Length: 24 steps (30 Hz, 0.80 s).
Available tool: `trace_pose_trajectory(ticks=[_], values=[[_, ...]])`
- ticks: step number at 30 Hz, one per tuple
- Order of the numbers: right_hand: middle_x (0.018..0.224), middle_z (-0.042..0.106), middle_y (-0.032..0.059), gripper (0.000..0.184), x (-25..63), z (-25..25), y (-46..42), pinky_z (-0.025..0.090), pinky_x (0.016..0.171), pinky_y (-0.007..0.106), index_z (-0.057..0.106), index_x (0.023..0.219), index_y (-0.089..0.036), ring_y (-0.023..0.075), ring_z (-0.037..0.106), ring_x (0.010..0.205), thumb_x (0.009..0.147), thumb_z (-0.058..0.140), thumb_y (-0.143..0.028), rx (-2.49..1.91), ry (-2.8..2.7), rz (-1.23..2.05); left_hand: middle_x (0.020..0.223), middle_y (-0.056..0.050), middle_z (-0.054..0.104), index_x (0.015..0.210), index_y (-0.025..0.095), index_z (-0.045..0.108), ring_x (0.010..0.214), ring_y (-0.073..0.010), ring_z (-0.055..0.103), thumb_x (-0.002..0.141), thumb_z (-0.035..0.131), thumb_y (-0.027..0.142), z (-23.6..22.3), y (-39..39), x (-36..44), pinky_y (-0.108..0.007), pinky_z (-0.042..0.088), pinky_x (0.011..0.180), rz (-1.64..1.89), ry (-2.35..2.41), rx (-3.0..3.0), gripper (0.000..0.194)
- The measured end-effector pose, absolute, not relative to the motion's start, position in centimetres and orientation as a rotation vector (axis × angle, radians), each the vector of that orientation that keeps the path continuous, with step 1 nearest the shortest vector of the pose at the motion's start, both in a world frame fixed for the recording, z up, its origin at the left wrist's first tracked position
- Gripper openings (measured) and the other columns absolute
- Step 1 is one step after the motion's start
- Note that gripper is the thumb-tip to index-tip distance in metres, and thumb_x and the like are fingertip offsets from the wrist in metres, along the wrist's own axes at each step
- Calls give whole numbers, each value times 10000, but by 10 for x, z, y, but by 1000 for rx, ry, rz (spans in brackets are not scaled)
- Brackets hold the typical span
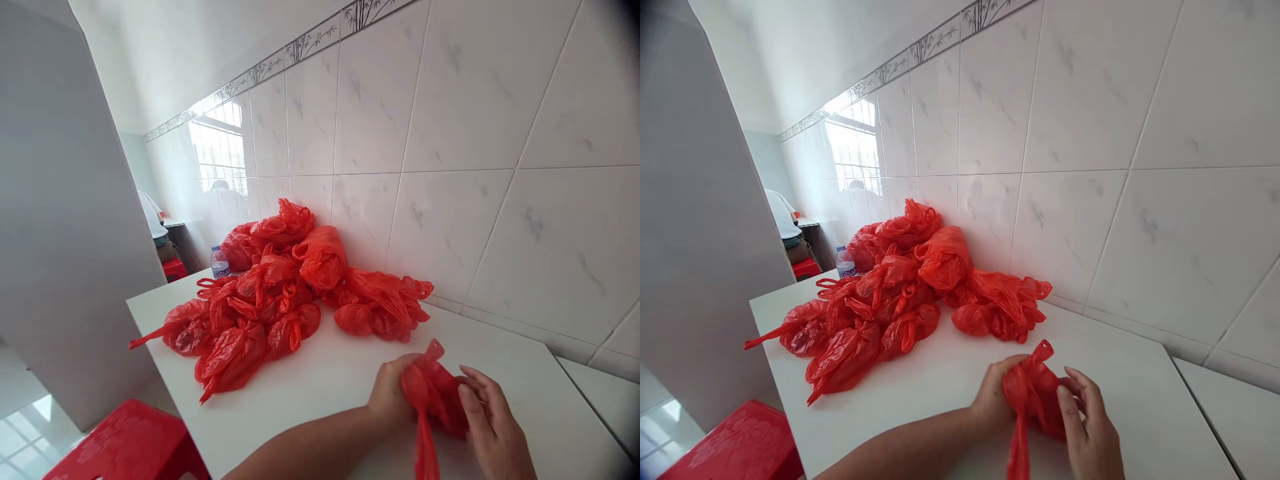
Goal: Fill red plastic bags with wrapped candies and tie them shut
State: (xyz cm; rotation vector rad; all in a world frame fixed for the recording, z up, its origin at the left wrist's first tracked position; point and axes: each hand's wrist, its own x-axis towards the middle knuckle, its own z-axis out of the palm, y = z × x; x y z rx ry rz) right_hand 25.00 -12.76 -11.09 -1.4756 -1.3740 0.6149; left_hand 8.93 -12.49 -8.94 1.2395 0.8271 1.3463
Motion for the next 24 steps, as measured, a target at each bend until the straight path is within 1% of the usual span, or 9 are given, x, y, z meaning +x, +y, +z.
trace_pose_trajectory(ticks=[4, 8, 12, 14, 17, 19, 21, 22, 24], values=[[1130, 635, 50, 496, 279, -119, -116, 422, 850, 395, 564, 1042, -278, 287, 569, 1039, 753, 441, -661, -1653, -1261, 550, 678, -61, 610, 721, 122, 591, 651, -176, 563, 727, 567, 337, -61, -109, 54, -304, 462, 624, 1673, 856, 1264, 217], [1030, 682, 75, 455, 295, -130, -106, 421, 835, 406, 593, 1003, -242, 292, 595, 1001, 771, 466, -611, -1710, -1165, 683, 707, -25, 597, 708, 157, 565, 676, -155, 536, 660, 602, 339, -21, -99, -27, -269, 449, 631, 1937, 1059, 1340, 192], [960, 699, 51, 397, 291, -130, -106, 422, 823, 376, 600, 978, -248, 267, 602, 988, 779, 471, -566, -1728, -1138, 712, 800, -3, 579, 754, 191, 509, 766, -152, 533, 657, 572, 356, 17, -88, -117, -268, 454, 716, 2177, 1418, 1360, 202], [951, 697, 45, 382, 287, -127, -108, 422, 814, 363, 600, 965, -249, 260, 599, 988, 783, 461, -554, -1733, -1164, 694, 885, -22, 591, 851, 189, 522, 874, -190, 546, 614, 617, 309, 27, -84, -150, -316, 451, 806, 2169, 1626, 1378, 282], [973, 685, 36, 367, 282, -122, -111, 427, 790, 339, 595, 950, -251, 241, 597, 974, 781, 456, -545, -1744, -1188, 701, 1160, -116, 562, 1113, 142, 517, 1170, -330, 448, 464, 731, 187, 25, -85, -173, -462, 338, 996, 2030, 1857, 1458, 685], [994, 676, 21, 349, 280, -120, -112, 429, 771, 324, 594, 946, -259, 228, 594, 961, 778, 452, -530, -1777, -1209, 708, 1411, -157, 375, 1301, 150, 423, 1345, -370, 237, 492, 736, 181, 14, -89, -176, -506, 197, 1084, 1843, 2040, 1700, 868], [1015, 669, 12, 340, 278, -120, -112, 431, 755, 314, 597, 947, -263, 220, 593, 948, 775, 442, -512, -1797, -1246, 698, 1538, -114, 154, 1408, 234, 311, 1405, -359, 81, 616, 690, 262, -1, -92, -175, -548, 130, 1099, 1371, 2280, 2036, 878], [1024, 667, 10, 339, 277, -120, -112, 431, 750, 310, 599, 950, -262, 218, 592, 945, 775, 437, -503, -1797, -1268, 685, 1553, -93, 110, 1422, 276, 288, 1409, -363, 69, 666, 659, 310, -8, -92, -175, -583, 146, 1083, 1036, 2372, 2141, 843], [1037, 664, 8, 333, 275, -119, -112, 431, 745, 302, 603, 948, -259, 212, 592, 942, 778, 430, -487, -1793, -1308, 664, 1542, -99, 166, 1401, 310, 338, 1390, -404, 132, 682, 647, 373, -17, -89, -175, -657, 219, 1015, 516, 2426, 2139, 784]])
